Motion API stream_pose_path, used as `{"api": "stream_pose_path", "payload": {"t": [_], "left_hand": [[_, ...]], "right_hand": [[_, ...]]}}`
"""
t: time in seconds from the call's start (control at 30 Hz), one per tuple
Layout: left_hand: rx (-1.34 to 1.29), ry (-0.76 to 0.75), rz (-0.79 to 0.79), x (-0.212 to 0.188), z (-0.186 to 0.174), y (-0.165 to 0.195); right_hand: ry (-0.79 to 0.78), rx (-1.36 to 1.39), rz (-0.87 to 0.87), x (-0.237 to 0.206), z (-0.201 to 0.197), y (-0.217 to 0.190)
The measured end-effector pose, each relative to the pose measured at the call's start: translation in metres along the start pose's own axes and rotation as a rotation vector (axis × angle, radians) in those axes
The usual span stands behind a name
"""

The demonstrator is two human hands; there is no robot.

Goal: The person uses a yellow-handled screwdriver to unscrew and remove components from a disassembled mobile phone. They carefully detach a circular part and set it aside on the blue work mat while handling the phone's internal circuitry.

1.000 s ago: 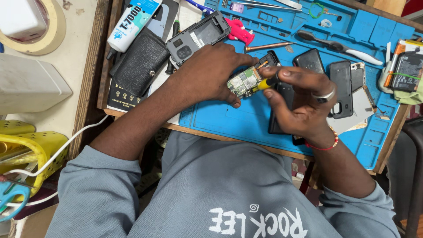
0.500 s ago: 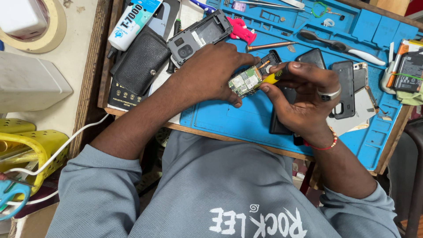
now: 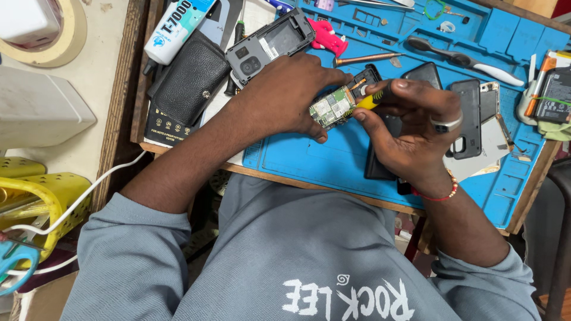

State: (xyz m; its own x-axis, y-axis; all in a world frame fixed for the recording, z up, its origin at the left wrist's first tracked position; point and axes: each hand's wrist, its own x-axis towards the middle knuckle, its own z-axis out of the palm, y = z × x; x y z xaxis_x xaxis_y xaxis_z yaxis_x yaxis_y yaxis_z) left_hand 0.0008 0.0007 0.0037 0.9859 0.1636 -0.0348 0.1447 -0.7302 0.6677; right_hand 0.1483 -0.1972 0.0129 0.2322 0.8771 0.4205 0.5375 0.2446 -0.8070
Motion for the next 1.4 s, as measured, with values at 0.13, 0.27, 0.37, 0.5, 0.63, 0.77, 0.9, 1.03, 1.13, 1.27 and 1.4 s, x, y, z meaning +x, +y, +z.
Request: {"api": "stream_pose_path", "payload": {"t": [0.13,0.27,0.37,0.5,0.63,0.77,0.9,1.03,1.13,1.27,1.4], "left_hand": [[0.001,-0.004,0.0,0.0,0.0,0.0],[-0.006,-0.008,-0.003,0.0,0.0,-0.001],[0.002,-0.008,0.003,0.0,0.001,0.0],[0.008,-0.009,0.005,0.0,0.001,-0.001],[0.007,-0.007,0.012,0.0,0.001,-0.001],[0.007,-0.001,-0.001,0.0,0.003,-0.001],[0.002,0.01,0.012,0.0,0.002,-0.001],[0.013,-0.004,-0.001,0.001,0.001,-0.001],[0.012,0.005,0.009,0.0,0.002,-0.001],[0.012,0.0,0.005,0.0,0.003,-0.001],[0.009,-0.004,0.024,0.001,0.002,-0.002]], "right_hand": [[0.003,0.006,-0.006,0.001,-0.001,0.0],[-0.006,-0.005,0.003,-0.001,-0.001,-0.002],[-0.006,0.025,0.004,-0.002,-0.002,-0.001],[0.001,0.043,0.012,-0.003,-0.003,0.002],[-0.014,0.02,0.013,-0.003,-0.004,0.002],[0.001,0.028,0.008,-0.002,-0.003,0.001],[0.006,-0.006,0.02,-0.001,-0.002,0.001],[-0.015,0.027,0.021,-0.001,-0.003,0.0],[0.002,0.002,0.008,0.0,-0.001,-0.002],[0.005,-0.058,-0.09,0.006,0.0,-0.006],[0.04,-0.071,-0.123,0.013,-0.001,-0.013]]}}
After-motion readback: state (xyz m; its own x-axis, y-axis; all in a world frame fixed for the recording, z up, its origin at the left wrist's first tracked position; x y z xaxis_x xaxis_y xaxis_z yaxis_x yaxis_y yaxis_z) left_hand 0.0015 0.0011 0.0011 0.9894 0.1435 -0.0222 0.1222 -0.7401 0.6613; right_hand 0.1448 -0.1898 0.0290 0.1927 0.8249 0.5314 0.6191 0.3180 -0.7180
